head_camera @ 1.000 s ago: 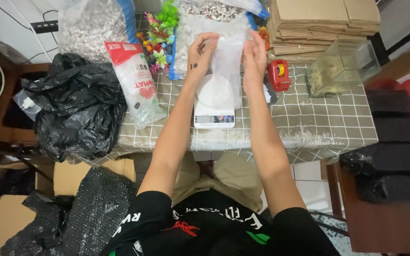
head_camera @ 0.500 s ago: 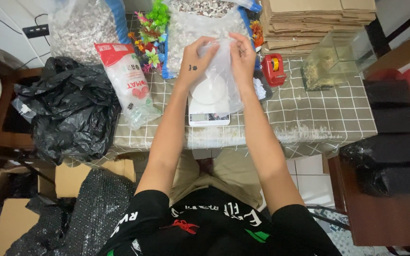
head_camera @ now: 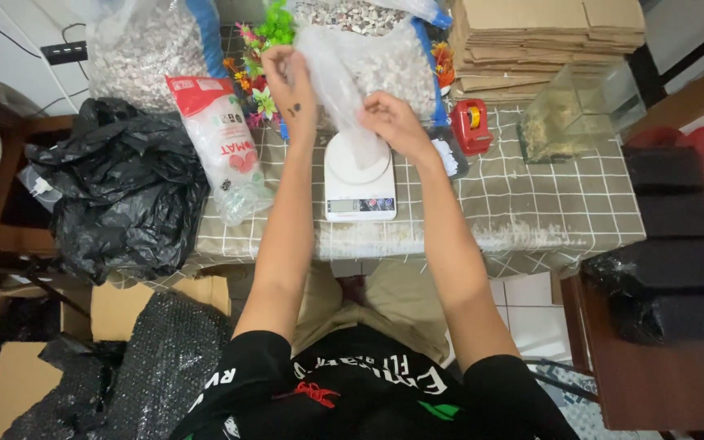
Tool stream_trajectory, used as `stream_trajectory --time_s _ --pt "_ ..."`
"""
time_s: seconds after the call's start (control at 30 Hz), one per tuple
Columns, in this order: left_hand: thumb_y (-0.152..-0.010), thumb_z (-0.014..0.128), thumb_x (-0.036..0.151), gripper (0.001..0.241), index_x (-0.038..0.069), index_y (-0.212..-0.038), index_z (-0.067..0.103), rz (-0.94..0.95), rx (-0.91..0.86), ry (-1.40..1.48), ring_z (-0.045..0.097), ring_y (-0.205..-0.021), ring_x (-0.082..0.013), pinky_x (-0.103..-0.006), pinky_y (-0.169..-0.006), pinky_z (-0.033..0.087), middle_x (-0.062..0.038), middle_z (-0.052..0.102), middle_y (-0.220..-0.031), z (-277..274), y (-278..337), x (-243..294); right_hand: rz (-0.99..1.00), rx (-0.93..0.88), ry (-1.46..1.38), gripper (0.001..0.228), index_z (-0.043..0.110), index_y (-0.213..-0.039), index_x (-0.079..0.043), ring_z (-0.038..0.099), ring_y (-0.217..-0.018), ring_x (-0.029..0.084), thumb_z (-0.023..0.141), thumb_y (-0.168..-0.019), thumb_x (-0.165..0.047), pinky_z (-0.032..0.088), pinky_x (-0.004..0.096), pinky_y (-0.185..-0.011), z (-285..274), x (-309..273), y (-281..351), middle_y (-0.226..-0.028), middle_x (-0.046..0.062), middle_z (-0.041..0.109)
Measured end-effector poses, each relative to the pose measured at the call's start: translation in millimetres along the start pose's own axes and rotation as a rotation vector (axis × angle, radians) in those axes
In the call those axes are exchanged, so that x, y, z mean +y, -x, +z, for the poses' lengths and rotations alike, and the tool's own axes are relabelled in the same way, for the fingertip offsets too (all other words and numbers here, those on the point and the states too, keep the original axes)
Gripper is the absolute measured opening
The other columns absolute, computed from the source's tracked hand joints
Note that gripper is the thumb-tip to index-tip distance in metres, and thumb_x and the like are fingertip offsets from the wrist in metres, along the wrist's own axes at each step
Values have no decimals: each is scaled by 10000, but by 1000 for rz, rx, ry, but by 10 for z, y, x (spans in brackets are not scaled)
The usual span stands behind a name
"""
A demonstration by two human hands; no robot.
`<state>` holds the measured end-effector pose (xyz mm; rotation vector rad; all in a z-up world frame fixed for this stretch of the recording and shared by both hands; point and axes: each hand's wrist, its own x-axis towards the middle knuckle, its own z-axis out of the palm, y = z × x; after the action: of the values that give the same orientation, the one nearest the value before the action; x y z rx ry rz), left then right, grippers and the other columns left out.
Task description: Wrapping a parcel and weighing out small stones into bags using a scoop and digital scale
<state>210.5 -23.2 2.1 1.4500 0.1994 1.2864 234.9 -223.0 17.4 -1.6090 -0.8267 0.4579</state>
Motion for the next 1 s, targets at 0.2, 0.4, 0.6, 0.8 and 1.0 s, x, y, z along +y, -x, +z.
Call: stream_trajectory --time_s 0.2,0.4,0.6,0.8,1.0 --pt "-1029 440 126 147 135 -978 578 61 -30 -93 597 -904 -188 -323 -877 455 -2 602 -940 -138 -34 30 -58 -35 -142 517 547 -1273 -175 613 -1106 168 630 -932 -555 462 298 -922 -27 -74 50 -1157 33 644" --pt "-935 437 -53 297 96 -901 692 182 -48 -151 624 -901 -201 -332 -855 485 -41 652 -903 -152 -38 -71 163 383 -1 182 686 -1082 -148 679 -1073 165 687 -910 -88 568 286 -976 83 -227 -16 -1116 27 723" --pt "-986 593 130 254 129 -1241 599 86 -65 -232 575 -1110 -198 -355 -1013 543 -89 489 -1317 -16 -30 -156 -258 711 -40 148 652 -1089 -76 667 -974 189 608 -947 -83 545 308 -913 -11 167 -156 -1080 74 699" --pt "-1083 511 335 251 127 -1148 634 348 -444 -177 537 -1138 -283 -430 -1044 413 -101 503 -1161 26 76 520 -462 960 -73 154 640 -1101 -46 656 -1009 225 584 -958 -35 535 320 -954 14 175 -468 -1080 101 675" --pt "-1091 462 198 302 3 -1310 536 265 -624 -194 544 -1172 -303 -388 -1010 442 -165 550 -1243 194 270 475 -458 735 30 287 684 -1224 -90 690 -1108 183 565 -1048 -283 548 311 -967 215 -76 -675 -1209 60 719"
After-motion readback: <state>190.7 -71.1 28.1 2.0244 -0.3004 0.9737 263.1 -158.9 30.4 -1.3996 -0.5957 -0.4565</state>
